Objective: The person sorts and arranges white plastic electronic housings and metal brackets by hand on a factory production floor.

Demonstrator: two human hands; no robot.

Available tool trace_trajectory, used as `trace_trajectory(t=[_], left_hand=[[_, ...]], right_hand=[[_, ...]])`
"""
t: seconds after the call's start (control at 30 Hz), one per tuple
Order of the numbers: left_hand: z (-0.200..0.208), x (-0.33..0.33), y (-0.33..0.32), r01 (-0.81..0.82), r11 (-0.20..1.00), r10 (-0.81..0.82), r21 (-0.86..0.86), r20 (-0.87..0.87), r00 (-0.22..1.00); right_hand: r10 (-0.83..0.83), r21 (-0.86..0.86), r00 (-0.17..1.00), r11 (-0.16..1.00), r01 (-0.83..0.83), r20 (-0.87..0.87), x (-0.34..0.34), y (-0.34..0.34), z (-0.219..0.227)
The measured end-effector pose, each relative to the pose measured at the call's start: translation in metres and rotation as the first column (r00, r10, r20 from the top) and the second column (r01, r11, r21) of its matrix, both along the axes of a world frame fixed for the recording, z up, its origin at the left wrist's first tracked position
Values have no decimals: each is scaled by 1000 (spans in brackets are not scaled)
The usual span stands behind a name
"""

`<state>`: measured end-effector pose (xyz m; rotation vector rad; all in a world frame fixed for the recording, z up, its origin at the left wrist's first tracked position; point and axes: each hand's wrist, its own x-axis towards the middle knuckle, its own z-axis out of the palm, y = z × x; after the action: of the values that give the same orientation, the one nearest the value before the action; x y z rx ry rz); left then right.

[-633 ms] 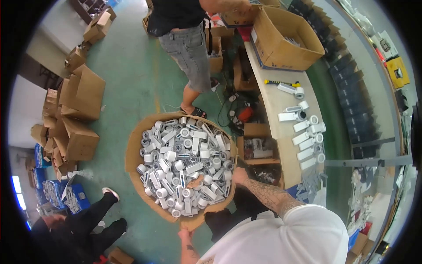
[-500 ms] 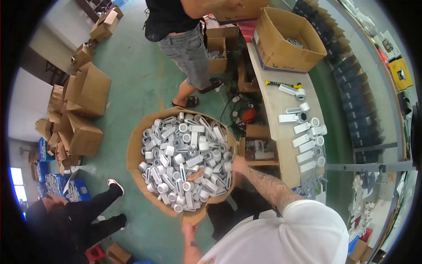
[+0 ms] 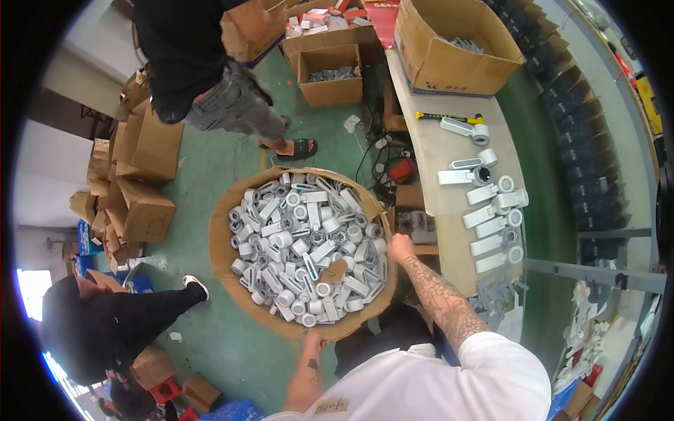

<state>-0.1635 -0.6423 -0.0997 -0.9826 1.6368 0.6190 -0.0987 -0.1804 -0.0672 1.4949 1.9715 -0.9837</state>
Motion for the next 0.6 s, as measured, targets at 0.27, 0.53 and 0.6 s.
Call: trace_trajectory(t=[0.27,0.53,0.6], left_hand=[[-3,2,15,49,981,-62,-186,-66,996],[-11,-12,11,261,951,-273,-167,-50,961],[-6,-2,8,383,915,-389,-122,-24,921]], right_hand=[[28,49,998,998,-25,-60,-7,-1,-9],[140,-7,987,990,-141,-77,-28,-2,-19],[153,16,981,988,-152,-116,-31,-2,-19]])
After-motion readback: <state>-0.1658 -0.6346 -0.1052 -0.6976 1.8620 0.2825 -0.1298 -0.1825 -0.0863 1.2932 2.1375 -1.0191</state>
